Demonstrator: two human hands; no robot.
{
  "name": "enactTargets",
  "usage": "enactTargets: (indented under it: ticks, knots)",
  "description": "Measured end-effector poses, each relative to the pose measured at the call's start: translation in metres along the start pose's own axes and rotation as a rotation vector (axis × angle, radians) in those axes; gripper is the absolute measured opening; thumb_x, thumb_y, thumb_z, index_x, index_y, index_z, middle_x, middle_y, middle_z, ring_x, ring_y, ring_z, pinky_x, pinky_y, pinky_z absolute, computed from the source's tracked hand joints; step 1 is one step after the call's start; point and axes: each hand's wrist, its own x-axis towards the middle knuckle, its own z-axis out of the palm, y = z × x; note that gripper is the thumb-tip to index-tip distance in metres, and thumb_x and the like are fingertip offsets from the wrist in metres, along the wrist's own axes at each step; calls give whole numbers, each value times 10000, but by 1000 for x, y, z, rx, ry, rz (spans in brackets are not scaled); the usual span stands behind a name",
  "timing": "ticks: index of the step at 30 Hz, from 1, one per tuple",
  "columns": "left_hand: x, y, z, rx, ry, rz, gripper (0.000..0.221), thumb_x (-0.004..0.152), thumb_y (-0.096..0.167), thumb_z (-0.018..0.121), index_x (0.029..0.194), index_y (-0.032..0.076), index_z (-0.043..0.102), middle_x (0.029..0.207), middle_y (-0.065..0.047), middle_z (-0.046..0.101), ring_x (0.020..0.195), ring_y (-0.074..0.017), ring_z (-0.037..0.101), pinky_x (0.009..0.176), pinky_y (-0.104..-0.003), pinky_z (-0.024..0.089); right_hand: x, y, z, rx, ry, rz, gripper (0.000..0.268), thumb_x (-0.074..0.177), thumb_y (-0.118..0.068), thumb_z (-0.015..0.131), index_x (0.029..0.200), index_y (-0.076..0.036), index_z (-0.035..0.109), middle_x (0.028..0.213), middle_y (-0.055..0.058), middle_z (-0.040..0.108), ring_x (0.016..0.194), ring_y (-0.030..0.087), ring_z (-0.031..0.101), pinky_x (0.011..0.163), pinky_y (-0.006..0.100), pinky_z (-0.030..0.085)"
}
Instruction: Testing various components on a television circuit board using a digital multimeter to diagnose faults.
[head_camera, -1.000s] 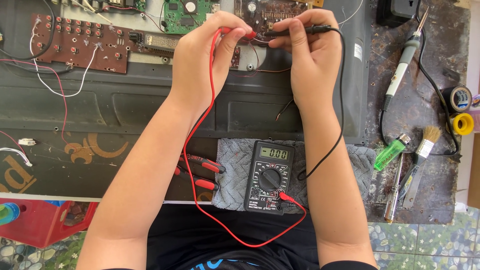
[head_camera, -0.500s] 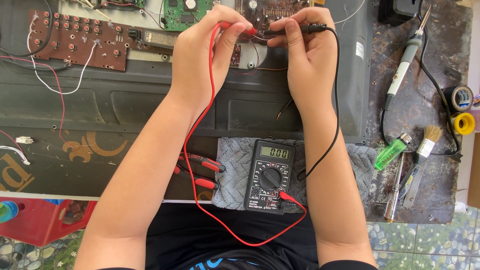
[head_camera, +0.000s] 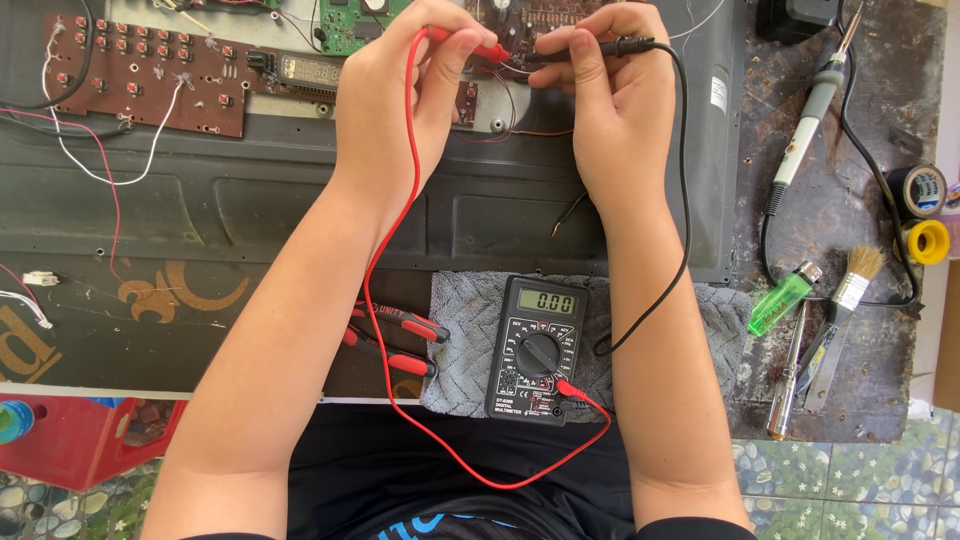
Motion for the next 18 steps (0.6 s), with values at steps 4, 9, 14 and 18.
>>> enactTargets:
  ticks: [4,9,14,18]
  knots:
    - [-1,4,-4,1,-22,-5,166,1129,242,497,1081,141,620,931,4,701,548,-114,564,567,-232,444,-2,5,-1,10,1,11,92,1115,-142,470,1070,-65,446,1055,168,689,808,275,763,812,300,622]
    - [-3,0,-3,3,-46,89,134,1151,214,469,1131,148,585,1139,-11,722,582,-128,584,621,-243,501,-4,10,-4,74,7,-29,130,1152,-124,439,1256,-90,367,1116,200,691,862,284,735,869,355,627]
    - [-4,-1,-3,10,-53,54,139,1146,239,464,1122,178,587,1159,5,729,584,-120,595,637,-240,510,-3,12,-4,70,-10,-30,118,1147,-101,432,1247,-94,370,1116,199,691,859,276,722,878,346,607]
    - [-5,2,-4,-17,-68,20,164,1143,279,428,1102,206,568,1246,-16,730,597,-122,597,681,-241,538,-3,11,-4,22,-24,-53,97,1146,-113,435,1219,-101,372,1085,188,684,829,270,719,866,335,596]
